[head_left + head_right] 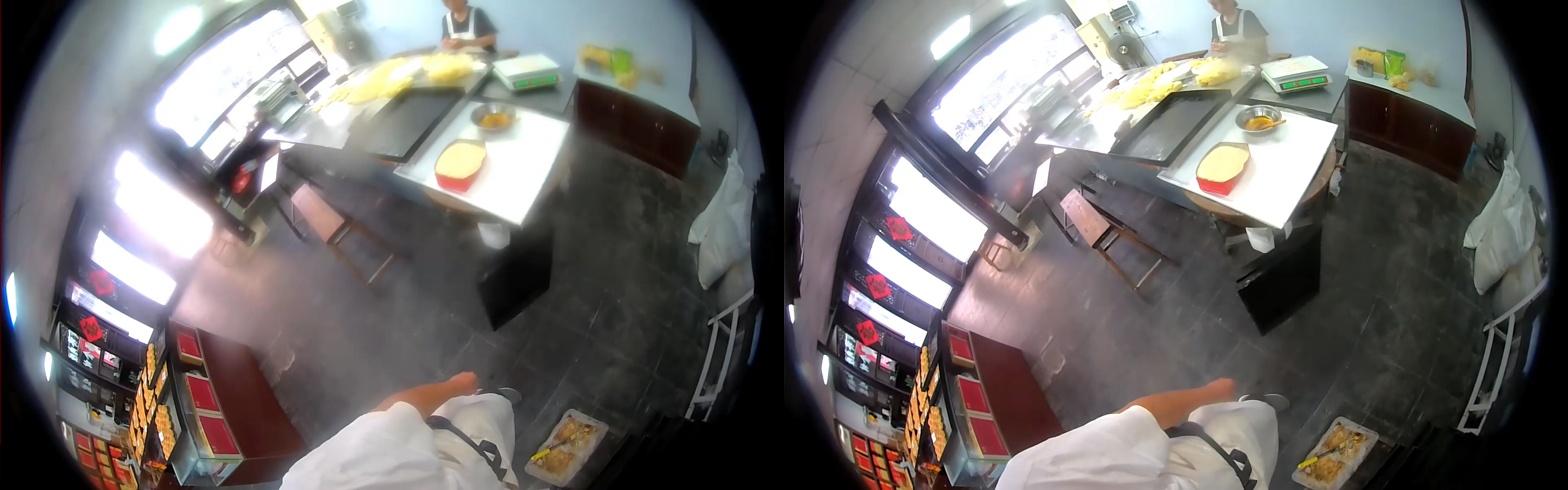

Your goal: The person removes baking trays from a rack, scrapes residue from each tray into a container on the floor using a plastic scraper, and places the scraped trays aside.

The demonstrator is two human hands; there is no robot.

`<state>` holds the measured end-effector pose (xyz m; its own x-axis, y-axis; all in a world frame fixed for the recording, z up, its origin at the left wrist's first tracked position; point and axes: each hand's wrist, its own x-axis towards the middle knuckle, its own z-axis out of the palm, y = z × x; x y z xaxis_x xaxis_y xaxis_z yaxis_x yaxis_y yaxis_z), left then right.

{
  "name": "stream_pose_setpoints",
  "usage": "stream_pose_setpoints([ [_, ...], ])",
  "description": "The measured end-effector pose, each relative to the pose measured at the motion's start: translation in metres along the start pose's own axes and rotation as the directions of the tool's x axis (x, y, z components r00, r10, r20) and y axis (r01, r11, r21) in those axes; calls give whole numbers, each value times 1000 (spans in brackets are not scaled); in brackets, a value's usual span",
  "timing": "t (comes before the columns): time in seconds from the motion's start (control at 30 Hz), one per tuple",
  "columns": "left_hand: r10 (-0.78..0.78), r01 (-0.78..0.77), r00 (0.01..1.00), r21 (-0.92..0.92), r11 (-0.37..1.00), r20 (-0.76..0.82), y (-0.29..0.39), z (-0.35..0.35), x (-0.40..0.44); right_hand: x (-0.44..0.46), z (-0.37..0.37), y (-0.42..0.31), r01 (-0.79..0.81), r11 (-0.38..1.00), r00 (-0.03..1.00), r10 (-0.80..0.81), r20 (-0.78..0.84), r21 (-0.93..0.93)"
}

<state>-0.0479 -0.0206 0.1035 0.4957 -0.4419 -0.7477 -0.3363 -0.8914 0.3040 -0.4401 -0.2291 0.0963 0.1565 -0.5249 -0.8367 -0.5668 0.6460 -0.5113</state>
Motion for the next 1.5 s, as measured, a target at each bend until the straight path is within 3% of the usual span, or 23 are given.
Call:
stream_pose_setpoints([
  [0.1,-58,57,998,-7,998,-33,6,-10,14,4,5,-13,-14,1000,1000,14,-14,5],
  [0.3,132,-134,989,-31,991,-68,50,-37,51,15,15,-46,-38,999,999,39,-35,21],
  [0.4,72,-72,997,1,997,15,91,-52,56,20,19,-60,-42,999,998,43,-41,31],
  [0.5,109,-109,994,-31,994,17,113,-56,60,23,22,-69,-44,998,998,46,-47,40],
  [0.7,156,-157,986,10,988,60,122,-47,79,30,27,-84,-40,998,997,43,-57,57],
  [0.9,48,-46,998,-41,998,49,108,-64,81,30,32,-99,-22,997,997,27,-70,73],
  [1.07,63,-63,996,-10,998,62,99,-87,65,25,35,-100,-7,994,995,18,-97,107],
  [1.33,122,-130,986,67,989,118,103,-76,85,-6,19,-63,51,958,979,8,-206,281],
  [1.4,115,-140,964,92,986,241,116,-78,88,-22,6,-33,111,918,961,-2,-275,380],
  [1.47,224,-237,965,83,968,137,115,-54,99,-36,-3,12,228,838,931,-38,-364,495],
  [1.5,264,-283,949,99,954,175,119,-51,99,-41,-3,36,293,785,908,-49,-416,546],
])
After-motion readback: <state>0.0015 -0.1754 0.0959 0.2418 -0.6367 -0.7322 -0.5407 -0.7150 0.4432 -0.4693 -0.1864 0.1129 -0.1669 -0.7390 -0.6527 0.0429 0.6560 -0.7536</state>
